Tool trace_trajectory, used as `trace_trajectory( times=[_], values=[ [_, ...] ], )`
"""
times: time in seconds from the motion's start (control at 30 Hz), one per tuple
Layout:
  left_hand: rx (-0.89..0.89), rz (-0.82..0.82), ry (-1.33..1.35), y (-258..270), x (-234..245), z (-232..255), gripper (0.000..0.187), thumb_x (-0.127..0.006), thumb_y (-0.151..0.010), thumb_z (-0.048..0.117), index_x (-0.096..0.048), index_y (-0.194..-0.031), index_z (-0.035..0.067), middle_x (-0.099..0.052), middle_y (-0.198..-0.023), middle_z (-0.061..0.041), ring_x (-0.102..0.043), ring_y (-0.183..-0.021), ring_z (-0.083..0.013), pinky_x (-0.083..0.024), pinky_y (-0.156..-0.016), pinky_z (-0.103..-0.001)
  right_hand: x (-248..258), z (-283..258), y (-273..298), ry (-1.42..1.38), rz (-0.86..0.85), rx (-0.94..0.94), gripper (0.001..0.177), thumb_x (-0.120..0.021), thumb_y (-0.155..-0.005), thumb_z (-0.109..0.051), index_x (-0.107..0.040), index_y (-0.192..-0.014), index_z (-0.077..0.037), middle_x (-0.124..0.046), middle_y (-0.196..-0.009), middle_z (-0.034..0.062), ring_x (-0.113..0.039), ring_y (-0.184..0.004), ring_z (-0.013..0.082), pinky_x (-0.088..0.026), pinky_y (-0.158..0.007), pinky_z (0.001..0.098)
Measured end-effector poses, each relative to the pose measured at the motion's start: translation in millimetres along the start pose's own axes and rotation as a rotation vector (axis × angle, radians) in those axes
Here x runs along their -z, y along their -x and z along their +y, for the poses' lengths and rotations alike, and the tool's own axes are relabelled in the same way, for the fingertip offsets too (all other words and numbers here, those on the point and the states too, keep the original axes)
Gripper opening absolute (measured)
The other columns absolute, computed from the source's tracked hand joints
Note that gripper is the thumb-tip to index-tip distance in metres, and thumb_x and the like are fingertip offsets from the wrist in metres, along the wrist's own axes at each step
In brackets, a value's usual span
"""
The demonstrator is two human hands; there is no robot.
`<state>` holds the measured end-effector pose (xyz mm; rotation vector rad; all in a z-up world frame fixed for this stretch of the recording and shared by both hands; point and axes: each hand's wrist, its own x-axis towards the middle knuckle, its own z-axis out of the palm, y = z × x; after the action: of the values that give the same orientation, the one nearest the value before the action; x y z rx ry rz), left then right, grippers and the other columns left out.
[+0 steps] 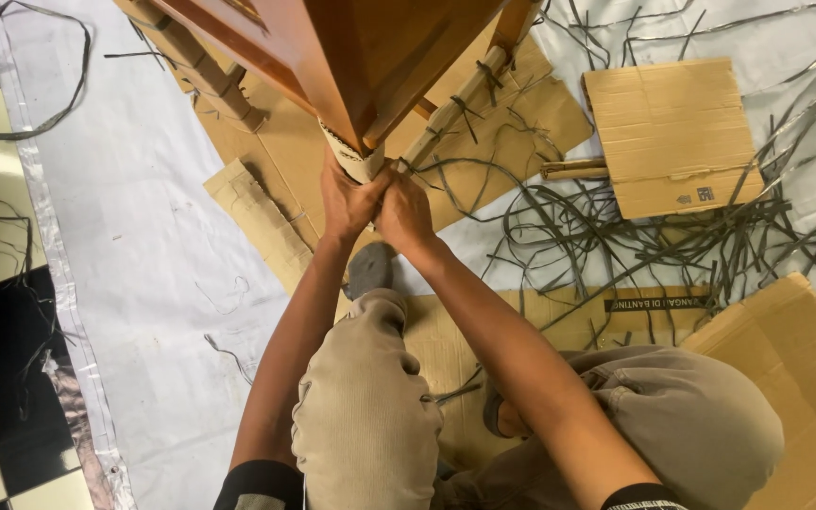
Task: Wrapping the legs of a wooden furniture piece with cardboard strips and securing them with plastic ties.
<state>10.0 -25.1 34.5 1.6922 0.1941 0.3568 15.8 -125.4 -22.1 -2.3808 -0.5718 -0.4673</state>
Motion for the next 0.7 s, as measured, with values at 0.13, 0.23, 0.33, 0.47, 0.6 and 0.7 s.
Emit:
trace_trajectory(
  times=[0.13, 0.23, 0.33, 0.47, 0.6, 0.7],
  values=[
    [-0.069, -0.01, 0.032, -4, -2, -13, 0.067, -0.097, -0.069, 0.02, -0.056, -0.121, 0.011, -0.067, -0.11, -0.014, -0.065, -0.107, -0.0258, -0.051, -0.093, -0.049, -11, 15, 8, -0.162, -0.014, -0.059, 0.027, -0.076, -0.083, -0.015, -0.061, -0.101, -0.001, -0.067, -0.086, 0.0159, -0.071, -0.078, 0.0365, -0.058, -0.071, 0.0456],
    [-0.102, -0.027, 0.078, -10, -3, -34, 0.069, -0.098, -0.07, 0.015, -0.058, -0.127, 0.011, -0.068, -0.118, -0.012, -0.064, -0.114, -0.0226, -0.05, -0.098, -0.047, 13, 10, 16, -0.352, 0.022, -0.11, 0.038, -0.074, -0.093, -0.023, -0.057, -0.121, -0.005, -0.067, -0.108, 0.0158, -0.073, -0.084, 0.0338, -0.061, -0.068, 0.0439],
    [-0.141, -0.038, 0.094, -11, -2, -38, 0.072, -0.098, -0.071, 0.012, -0.058, -0.132, 0.011, -0.068, -0.124, -0.012, -0.063, -0.12, -0.0226, -0.049, -0.103, -0.047, -14, 65, 58, -0.294, 0.185, -0.151, 0.039, -0.072, -0.099, -0.025, -0.058, -0.13, -0.006, -0.064, -0.118, 0.014, -0.073, -0.085, 0.0306, -0.062, -0.067, 0.0388],
    [-0.108, -0.043, 0.083, -9, -2, -38, 0.072, -0.095, -0.072, 0.011, -0.056, -0.132, 0.007, -0.065, -0.126, -0.017, -0.062, -0.123, -0.0295, -0.047, -0.105, -0.051, -39, 152, 119, 0.125, 0.064, -0.364, 0.031, -0.067, -0.092, -0.016, -0.068, -0.121, -0.006, -0.058, -0.129, 0.0221, -0.067, -0.109, 0.0455, -0.058, -0.087, 0.0527],
    [-0.104, -0.045, 0.084, -7, -1, -27, 0.073, -0.097, -0.071, 0.013, -0.057, -0.132, 0.008, -0.065, -0.127, -0.017, -0.062, -0.124, -0.0296, -0.047, -0.106, -0.052, -35, 187, 139, 0.202, -0.526, -0.685, 0.058, -0.058, -0.097, -0.047, -0.053, -0.151, -0.026, -0.033, -0.163, 0.0142, -0.042, -0.142, 0.0489, -0.048, -0.104, 0.0634],
    [-0.09, -0.044, 0.087, -10, -2, -31, 0.075, -0.098, -0.069, 0.014, -0.058, -0.132, 0.009, -0.066, -0.128, -0.016, -0.062, -0.124, -0.0291, -0.046, -0.107, -0.052, -35, 179, 155, 0.307, -0.653, -0.626, 0.057, -0.051, -0.102, -0.04, -0.047, -0.157, -0.027, -0.034, -0.166, 0.0114, -0.036, -0.149, 0.044, -0.045, -0.106, 0.0644]
  ],
)
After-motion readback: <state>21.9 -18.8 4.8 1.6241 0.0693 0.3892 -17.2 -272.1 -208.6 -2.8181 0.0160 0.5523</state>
